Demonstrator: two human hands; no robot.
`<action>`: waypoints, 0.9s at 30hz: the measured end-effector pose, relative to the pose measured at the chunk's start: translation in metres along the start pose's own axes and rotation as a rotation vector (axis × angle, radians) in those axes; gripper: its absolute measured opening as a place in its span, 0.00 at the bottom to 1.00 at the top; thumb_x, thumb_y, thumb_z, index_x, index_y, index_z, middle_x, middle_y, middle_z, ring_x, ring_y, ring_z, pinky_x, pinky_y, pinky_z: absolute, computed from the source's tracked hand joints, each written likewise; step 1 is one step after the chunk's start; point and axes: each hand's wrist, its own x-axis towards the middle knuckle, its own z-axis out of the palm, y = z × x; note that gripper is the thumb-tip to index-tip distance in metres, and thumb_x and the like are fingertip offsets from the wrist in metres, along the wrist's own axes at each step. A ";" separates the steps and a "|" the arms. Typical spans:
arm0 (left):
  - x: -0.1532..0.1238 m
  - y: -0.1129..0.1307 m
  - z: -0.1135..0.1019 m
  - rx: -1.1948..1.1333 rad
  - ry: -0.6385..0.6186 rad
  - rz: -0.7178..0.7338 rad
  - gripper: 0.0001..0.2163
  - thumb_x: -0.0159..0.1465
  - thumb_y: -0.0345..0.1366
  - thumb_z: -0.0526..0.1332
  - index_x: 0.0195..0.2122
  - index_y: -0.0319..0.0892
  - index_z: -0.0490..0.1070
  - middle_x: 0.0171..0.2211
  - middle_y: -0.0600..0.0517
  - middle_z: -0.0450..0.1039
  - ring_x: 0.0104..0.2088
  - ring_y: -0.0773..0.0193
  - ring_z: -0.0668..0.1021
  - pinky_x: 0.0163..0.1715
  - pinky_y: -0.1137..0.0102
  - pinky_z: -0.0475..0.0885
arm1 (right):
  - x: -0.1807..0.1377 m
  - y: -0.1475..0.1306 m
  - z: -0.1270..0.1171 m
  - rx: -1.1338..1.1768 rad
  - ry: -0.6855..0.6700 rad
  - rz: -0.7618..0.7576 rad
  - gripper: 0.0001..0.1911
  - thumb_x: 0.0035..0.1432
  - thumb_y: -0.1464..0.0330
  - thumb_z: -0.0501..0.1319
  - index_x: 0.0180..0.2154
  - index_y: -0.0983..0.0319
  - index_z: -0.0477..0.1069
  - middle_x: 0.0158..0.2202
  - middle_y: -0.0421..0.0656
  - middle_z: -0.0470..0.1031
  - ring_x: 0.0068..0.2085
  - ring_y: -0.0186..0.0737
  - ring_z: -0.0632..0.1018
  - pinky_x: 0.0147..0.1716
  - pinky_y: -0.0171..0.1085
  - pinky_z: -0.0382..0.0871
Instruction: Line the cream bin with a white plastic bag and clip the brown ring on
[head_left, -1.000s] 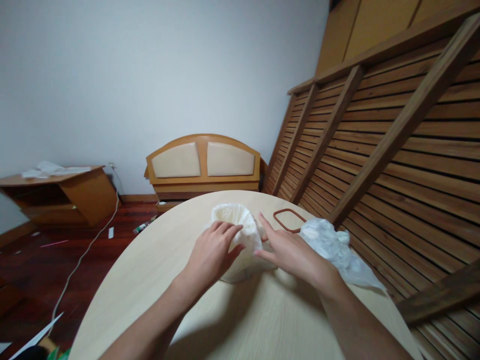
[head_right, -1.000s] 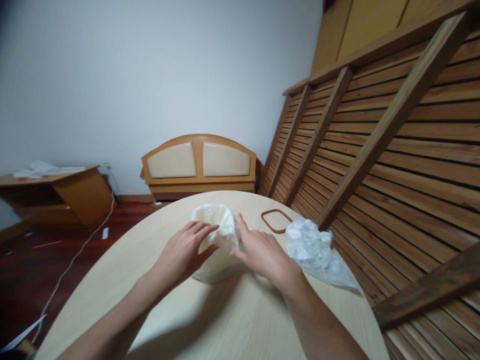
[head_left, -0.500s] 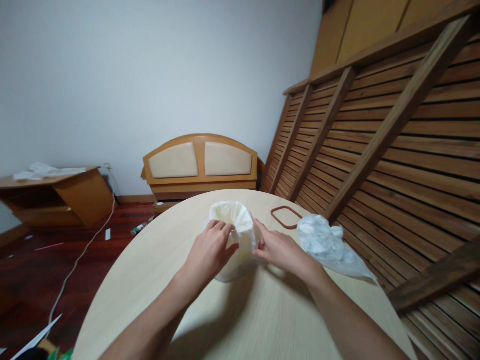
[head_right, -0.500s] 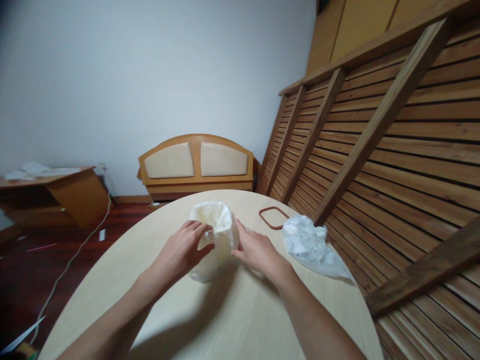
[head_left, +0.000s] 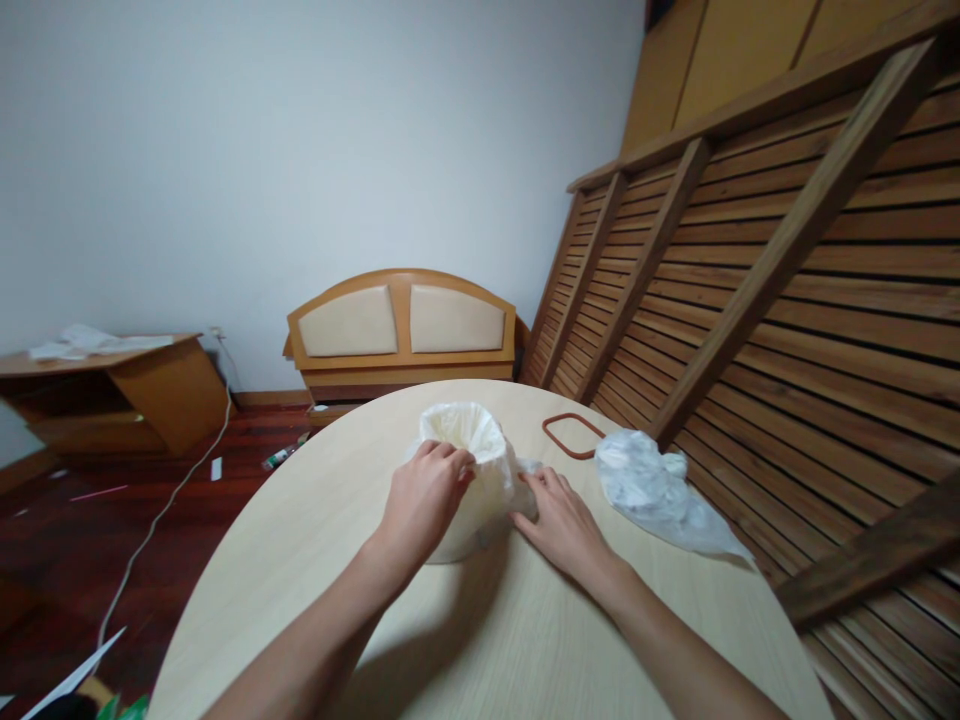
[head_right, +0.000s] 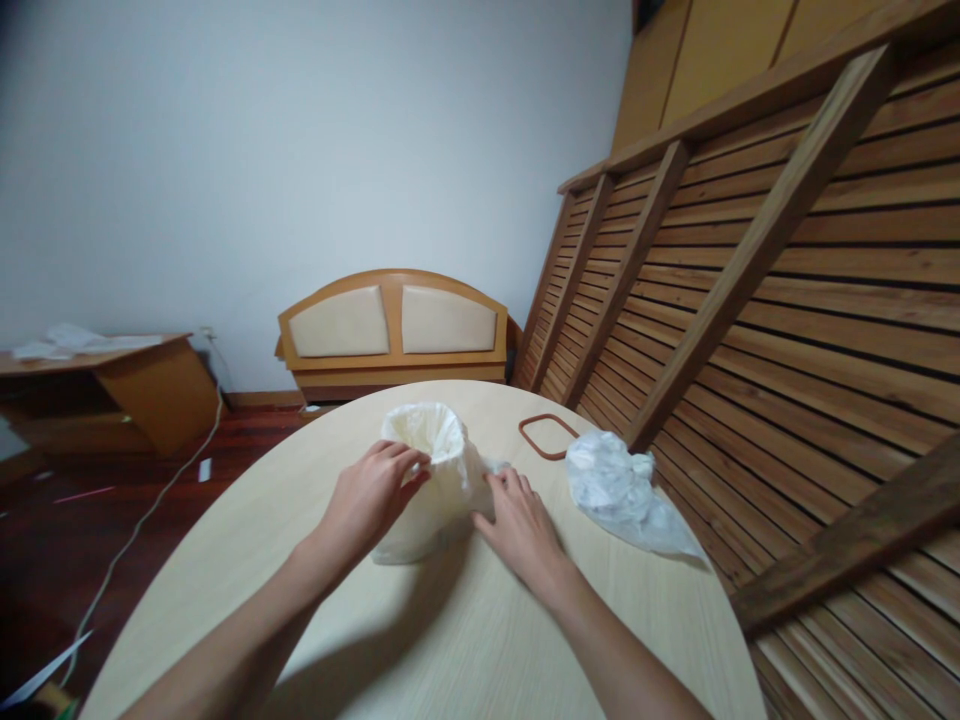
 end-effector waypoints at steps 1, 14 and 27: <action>0.000 0.000 0.000 -0.003 0.000 0.002 0.07 0.68 0.33 0.61 0.43 0.47 0.78 0.41 0.49 0.80 0.48 0.55 0.77 0.37 0.69 0.73 | -0.001 0.005 0.002 0.004 -0.004 -0.003 0.21 0.58 0.63 0.65 0.52 0.63 0.71 0.51 0.54 0.72 0.53 0.55 0.73 0.50 0.49 0.69; 0.004 -0.004 0.012 -0.027 0.034 0.028 0.06 0.68 0.31 0.60 0.43 0.45 0.77 0.41 0.49 0.79 0.49 0.55 0.76 0.41 0.68 0.74 | 0.004 0.031 0.008 -0.003 -0.162 -0.100 0.06 0.60 0.73 0.60 0.38 0.62 0.76 0.41 0.46 0.78 0.48 0.49 0.76 0.46 0.43 0.65; 0.005 -0.002 0.015 -0.131 0.119 0.036 0.06 0.69 0.33 0.60 0.41 0.45 0.77 0.41 0.50 0.80 0.46 0.57 0.78 0.44 0.67 0.73 | 0.002 0.003 0.005 0.167 0.152 -0.140 0.12 0.64 0.64 0.60 0.48 0.61 0.69 0.47 0.48 0.76 0.49 0.48 0.75 0.50 0.46 0.67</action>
